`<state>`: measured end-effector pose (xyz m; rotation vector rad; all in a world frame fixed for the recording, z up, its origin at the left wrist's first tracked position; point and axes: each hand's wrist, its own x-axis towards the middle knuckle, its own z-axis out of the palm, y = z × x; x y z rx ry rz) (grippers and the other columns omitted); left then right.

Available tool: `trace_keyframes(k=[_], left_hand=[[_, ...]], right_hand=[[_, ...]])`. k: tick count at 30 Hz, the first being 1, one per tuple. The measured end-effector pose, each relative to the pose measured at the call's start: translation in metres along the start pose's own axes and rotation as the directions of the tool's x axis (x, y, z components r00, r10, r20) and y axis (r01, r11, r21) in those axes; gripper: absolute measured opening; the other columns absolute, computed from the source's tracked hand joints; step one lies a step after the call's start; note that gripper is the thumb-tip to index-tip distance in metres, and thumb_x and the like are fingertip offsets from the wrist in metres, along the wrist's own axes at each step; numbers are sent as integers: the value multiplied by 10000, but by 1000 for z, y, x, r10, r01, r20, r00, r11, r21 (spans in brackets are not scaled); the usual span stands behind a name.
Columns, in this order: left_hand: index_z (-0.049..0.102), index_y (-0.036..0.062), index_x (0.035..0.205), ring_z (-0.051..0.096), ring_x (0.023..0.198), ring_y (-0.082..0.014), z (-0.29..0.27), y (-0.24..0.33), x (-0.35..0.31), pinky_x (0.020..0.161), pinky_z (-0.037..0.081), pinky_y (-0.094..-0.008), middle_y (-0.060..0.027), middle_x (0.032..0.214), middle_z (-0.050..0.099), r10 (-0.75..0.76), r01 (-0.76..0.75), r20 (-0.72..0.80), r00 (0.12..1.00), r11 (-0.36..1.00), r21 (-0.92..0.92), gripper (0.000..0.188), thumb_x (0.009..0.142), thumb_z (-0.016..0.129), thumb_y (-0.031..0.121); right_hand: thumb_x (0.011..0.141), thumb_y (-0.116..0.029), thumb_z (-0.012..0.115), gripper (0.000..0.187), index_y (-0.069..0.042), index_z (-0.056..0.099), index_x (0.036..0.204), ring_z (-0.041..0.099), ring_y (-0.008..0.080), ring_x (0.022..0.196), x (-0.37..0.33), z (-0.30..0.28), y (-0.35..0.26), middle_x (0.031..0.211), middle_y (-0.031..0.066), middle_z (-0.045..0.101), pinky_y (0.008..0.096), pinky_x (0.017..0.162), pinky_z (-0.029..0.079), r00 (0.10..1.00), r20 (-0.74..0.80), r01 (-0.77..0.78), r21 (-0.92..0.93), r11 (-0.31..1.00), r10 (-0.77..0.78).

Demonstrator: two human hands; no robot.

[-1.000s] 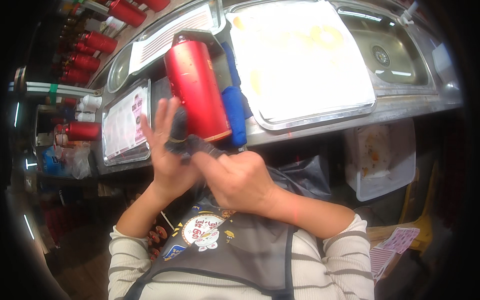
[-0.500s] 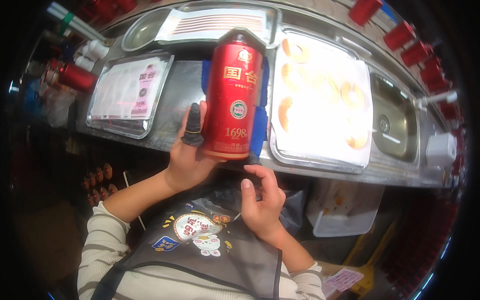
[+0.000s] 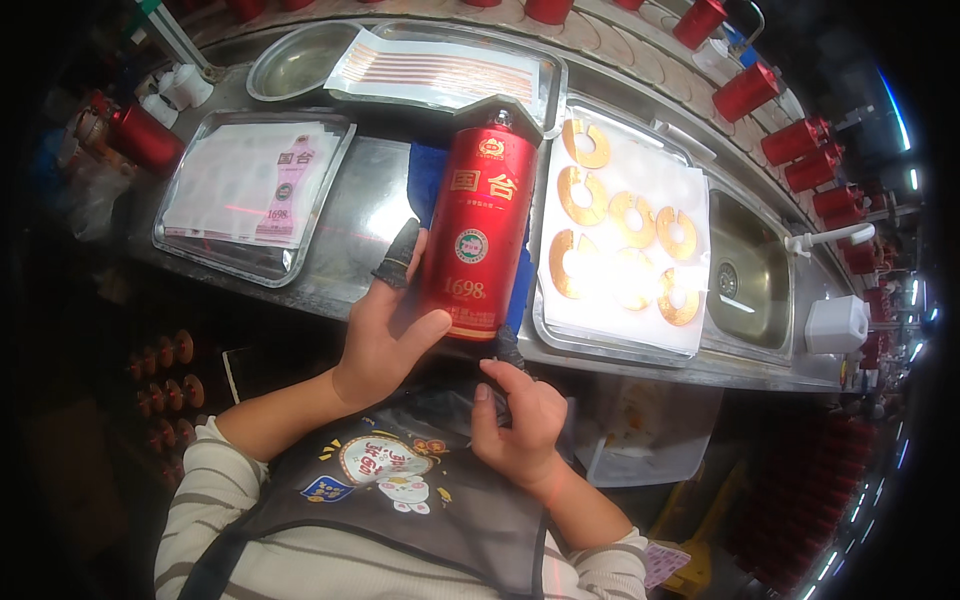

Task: The person peels a lemon, then picks up a red cylindrical can and applies a paper label around its body, smoothing it into place. The person handles the can and label by hand and places the labeled can back on the counter.

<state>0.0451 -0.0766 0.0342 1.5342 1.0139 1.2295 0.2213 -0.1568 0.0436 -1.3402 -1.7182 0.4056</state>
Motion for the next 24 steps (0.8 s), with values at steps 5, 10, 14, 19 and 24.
trace_keyframes(k=[5,10,14,19,24], left_hand=[[431,-84,1408,522,1279,-212,2,-4,1,1062,405,-312,-207,1334,578,-139,132,-32,990,978,-161,631,912,713,185],[356,-49,1479,405,1375,-187,-9,-4,9,1142,327,-342,-138,1523,403,-242,260,102,965,934,-245,630,938,659,64],[461,-79,1402,521,1269,-181,-6,-10,10,1065,403,-299,-186,1373,564,-205,200,7,979,947,-253,617,908,731,176],[477,-79,1387,554,1218,-172,-5,-6,10,1038,433,-307,-170,1324,601,-151,148,7,988,956,-252,662,876,770,222],[481,-77,1384,568,1177,-154,-2,-8,10,1022,448,-308,-160,1296,616,-186,182,-2,983,960,-211,700,851,797,248]], right_hand=[[890,-39,664,150,8,626,1027,558,61,666,20,-18,0,870,46,634,190,595,431,952,-85,-261,287,922,296],[935,-108,672,397,-18,433,1239,630,88,862,57,5,20,1133,89,526,202,731,505,778,263,-600,578,553,570],[914,-105,694,510,-29,363,1294,640,105,870,56,6,18,1220,108,468,201,739,515,808,278,-566,613,552,520],[869,-67,707,574,-34,360,1325,614,92,821,63,-14,18,1241,102,462,201,724,514,708,457,-699,562,442,538],[895,-97,694,554,-29,361,1333,620,113,896,62,-5,24,1268,129,450,226,804,512,720,419,-671,624,401,552]])
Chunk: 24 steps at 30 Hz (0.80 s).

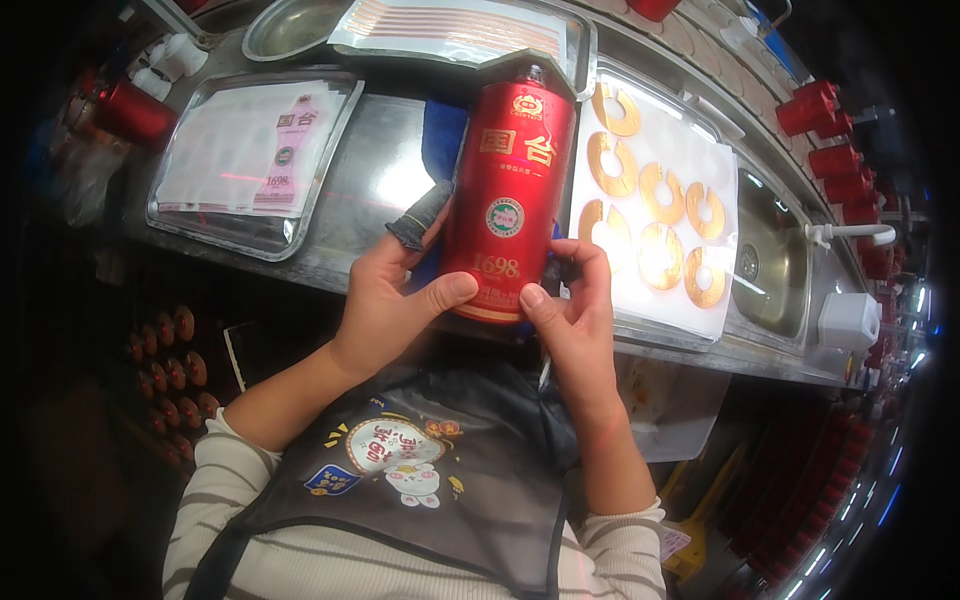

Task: The person peels a lemon, then picks up a red cylindrical can and applies a paper label around its body, smoothing it into place. The person handles the can and label by hand and places the labeled can back on the counter.

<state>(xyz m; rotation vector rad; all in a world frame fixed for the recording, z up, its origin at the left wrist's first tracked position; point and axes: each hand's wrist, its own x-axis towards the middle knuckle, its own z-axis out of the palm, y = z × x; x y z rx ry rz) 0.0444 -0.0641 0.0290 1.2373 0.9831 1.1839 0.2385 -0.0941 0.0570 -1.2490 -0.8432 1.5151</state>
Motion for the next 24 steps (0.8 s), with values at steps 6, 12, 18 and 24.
trace_keyframes(k=[6,12,18,24], left_hand=[[510,-70,1365,569,1157,-128,-4,3,8,1010,453,-281,-137,1321,607,-33,33,-2,999,999,-35,581,900,745,189],[531,-55,1346,577,1130,-91,-17,6,5,968,465,-234,-120,1311,621,-112,111,4,994,985,-134,432,977,638,141],[585,-45,1244,685,958,-152,-23,19,-7,876,529,-265,-129,1035,720,-121,100,-133,984,983,-152,302,958,616,45],[579,-26,1259,647,930,-105,-20,20,-10,829,508,-219,-82,988,701,-90,85,-116,989,995,-46,335,933,641,18]], right_hand=[[898,-103,684,538,-25,376,1331,600,77,841,-1,1,-6,1267,127,466,197,698,485,1000,21,3,-39,999,-2],[903,-103,636,371,-30,500,1240,451,10,578,-5,-6,3,1023,46,584,161,477,333,998,-60,19,-47,999,-22],[925,-57,590,210,-7,642,1123,414,-10,538,-22,-7,-1,802,-34,589,157,468,303,988,-143,46,-115,992,-63],[930,-69,561,266,21,681,1150,408,-2,531,-30,0,-7,714,-50,559,169,487,324,980,-155,96,-202,975,-129]])
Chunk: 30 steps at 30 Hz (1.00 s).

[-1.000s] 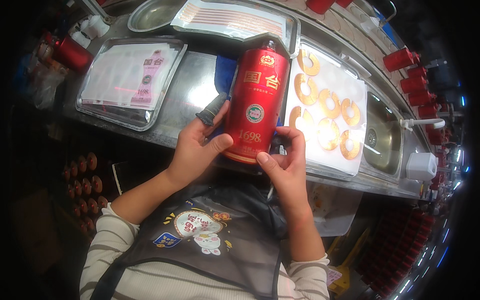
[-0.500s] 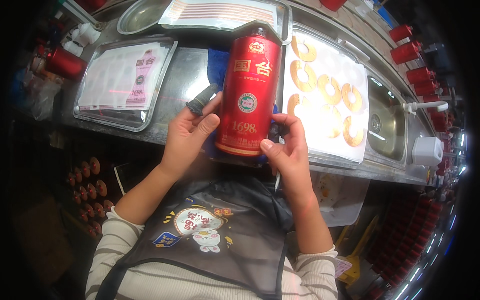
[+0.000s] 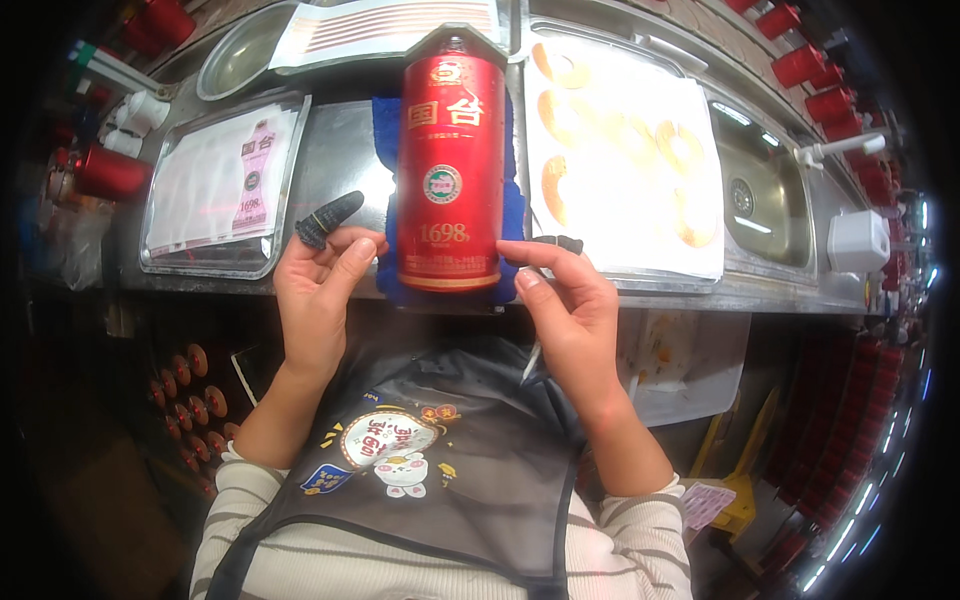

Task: The person peels a lemon, then picks up a red cylindrical can and applies a paper label around its body, smoothing it into place. The person handles the can and label by hand and places the labeled can back on the counter.

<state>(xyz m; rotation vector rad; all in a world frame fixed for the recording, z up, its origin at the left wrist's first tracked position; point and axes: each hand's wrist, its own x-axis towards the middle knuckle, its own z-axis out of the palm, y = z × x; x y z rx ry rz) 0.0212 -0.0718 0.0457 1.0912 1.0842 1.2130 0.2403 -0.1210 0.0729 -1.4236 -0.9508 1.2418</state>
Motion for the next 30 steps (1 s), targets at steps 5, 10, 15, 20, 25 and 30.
trace_keyframes(k=[5,10,15,20,25,30], left_hand=[[530,-8,1312,644,1026,-188,6,10,-5,949,514,-346,-129,1100,670,-7,7,-2,1000,995,-99,384,933,598,-5],[467,-17,1367,618,1115,-232,6,23,-9,975,528,-421,-163,1204,623,-13,19,38,999,989,-147,417,955,533,-9],[433,-32,1385,601,1141,-234,5,38,-14,1008,512,-418,-183,1226,599,-45,64,92,995,975,-215,434,962,528,-20],[386,-45,1412,588,1166,-234,5,43,-18,1040,486,-403,-198,1249,577,-67,112,153,986,947,-303,463,970,520,-21],[363,-49,1422,571,1192,-241,5,49,-20,1063,461,-399,-207,1270,561,-90,146,187,978,939,-310,492,958,527,-19],[389,-45,1388,547,1226,-249,5,57,-22,1087,424,-404,-200,1293,552,-110,178,219,970,931,-320,477,940,549,-14]], right_hand=[[918,-69,565,289,0,699,1164,404,-2,517,-6,0,-2,696,-57,558,167,485,320,999,19,42,-44,998,-41],[904,-67,568,302,-3,704,1166,408,-6,512,-10,0,-5,668,-65,555,161,481,307,997,67,53,-98,994,-46],[899,-68,571,305,-9,707,1166,400,-9,509,-12,2,-8,653,-70,550,158,479,292,998,58,8,-76,997,-4],[915,-6,591,293,-1,693,1189,486,17,717,-14,0,-13,886,-27,539,168,665,384,997,41,-56,-118,991,61],[914,1,591,279,10,695,1173,492,11,726,-13,1,-14,841,-31,561,170,662,387,998,50,-25,-138,990,32],[921,-1,588,257,16,698,1152,510,18,752,-12,3,-14,878,-22,597,171,673,406,999,45,-12,-102,995,17]])
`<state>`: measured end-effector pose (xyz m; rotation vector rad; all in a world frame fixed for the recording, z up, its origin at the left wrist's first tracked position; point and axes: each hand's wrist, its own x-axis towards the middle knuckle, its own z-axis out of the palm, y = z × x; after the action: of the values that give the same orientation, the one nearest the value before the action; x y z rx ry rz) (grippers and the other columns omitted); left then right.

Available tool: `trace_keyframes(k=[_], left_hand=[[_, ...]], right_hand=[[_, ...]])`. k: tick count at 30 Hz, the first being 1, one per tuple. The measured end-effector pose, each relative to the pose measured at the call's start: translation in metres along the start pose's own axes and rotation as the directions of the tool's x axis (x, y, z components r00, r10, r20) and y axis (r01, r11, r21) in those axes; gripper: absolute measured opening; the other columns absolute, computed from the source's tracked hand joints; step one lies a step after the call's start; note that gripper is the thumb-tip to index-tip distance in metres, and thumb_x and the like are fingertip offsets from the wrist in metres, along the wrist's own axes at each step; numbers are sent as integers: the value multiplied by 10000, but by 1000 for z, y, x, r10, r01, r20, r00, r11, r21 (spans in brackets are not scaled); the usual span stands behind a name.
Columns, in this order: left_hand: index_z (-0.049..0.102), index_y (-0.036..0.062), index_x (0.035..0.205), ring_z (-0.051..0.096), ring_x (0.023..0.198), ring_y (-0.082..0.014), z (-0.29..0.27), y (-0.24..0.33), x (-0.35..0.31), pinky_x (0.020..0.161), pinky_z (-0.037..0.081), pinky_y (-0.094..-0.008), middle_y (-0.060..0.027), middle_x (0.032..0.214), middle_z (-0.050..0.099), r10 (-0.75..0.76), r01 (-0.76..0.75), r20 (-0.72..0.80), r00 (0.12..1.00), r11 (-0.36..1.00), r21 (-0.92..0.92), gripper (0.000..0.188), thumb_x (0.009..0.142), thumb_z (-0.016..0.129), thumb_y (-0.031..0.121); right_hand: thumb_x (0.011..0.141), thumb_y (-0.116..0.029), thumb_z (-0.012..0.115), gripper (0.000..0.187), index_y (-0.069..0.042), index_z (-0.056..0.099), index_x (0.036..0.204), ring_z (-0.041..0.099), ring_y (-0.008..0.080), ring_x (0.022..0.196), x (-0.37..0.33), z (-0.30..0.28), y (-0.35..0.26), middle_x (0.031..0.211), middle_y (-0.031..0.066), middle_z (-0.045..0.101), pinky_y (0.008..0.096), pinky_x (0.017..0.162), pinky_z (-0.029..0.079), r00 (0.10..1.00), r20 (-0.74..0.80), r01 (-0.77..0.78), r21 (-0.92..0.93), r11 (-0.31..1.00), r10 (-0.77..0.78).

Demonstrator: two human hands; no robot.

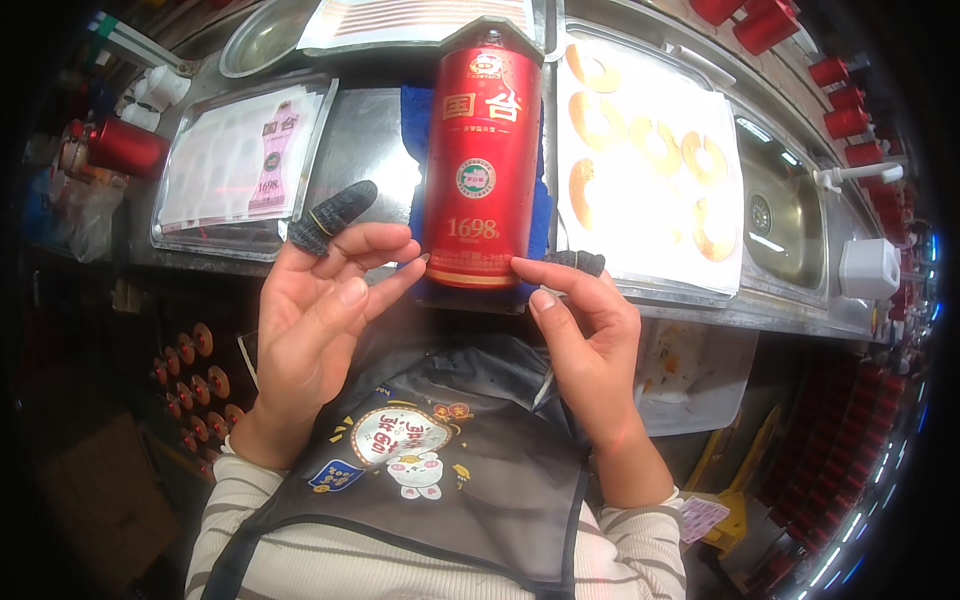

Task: The person peels a lemon, then picks up a red cylindrical can and applies a paper label around its body, smoothing it into place. The person handles the can and label by hand and places the labeled can back on the counter.

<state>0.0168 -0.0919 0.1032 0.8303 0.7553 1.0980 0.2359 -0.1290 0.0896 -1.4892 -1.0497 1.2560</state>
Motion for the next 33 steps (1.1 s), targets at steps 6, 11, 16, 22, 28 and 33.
trace_keyframes(k=[6,11,16,22,28,33], left_hand=[[407,-31,1362,534,1245,-251,2,4,-1,1105,382,-394,-193,1315,545,-29,29,28,999,999,-17,460,933,568,6],[403,-27,1372,530,1250,-249,2,5,0,1100,384,-395,-193,1316,545,-30,31,38,999,999,-18,475,929,569,4],[401,-21,1380,532,1246,-248,2,6,2,1098,383,-388,-194,1315,547,-38,41,43,998,997,-61,488,923,570,6],[398,-19,1383,529,1248,-252,0,5,2,1096,382,-386,-201,1316,545,-30,31,30,999,999,-25,498,921,579,25],[396,-21,1385,526,1250,-253,3,9,1,1096,380,-387,-203,1322,541,-48,51,55,997,997,-49,505,920,583,33],[382,-36,1398,528,1239,-253,4,10,2,1086,399,-400,-210,1314,537,-30,32,38,999,999,-28,524,918,580,32]], right_hand=[[925,8,573,249,28,684,1148,521,20,765,2,1,5,925,-6,630,168,677,414,999,-26,-35,70,997,37],[924,20,564,239,40,655,1144,498,0,729,5,4,5,896,-18,614,155,643,386,1000,-8,-28,118,993,29],[925,19,564,225,39,642,1135,483,-11,701,5,4,6,859,-35,601,145,618,358,999,8,-35,129,991,35],[934,12,559,211,33,639,1128,462,-18,670,6,4,6,816,-48,578,146,591,335,1000,3,-7,109,994,6],[941,7,559,184,25,617,1115,448,-22,658,6,5,8,776,-66,546,142,577,311,1000,16,-19,153,988,17],[945,1,560,178,26,612,1113,443,-25,653,7,5,9,774,-64,549,142,573,303,1000,15,-13,166,986,10]])
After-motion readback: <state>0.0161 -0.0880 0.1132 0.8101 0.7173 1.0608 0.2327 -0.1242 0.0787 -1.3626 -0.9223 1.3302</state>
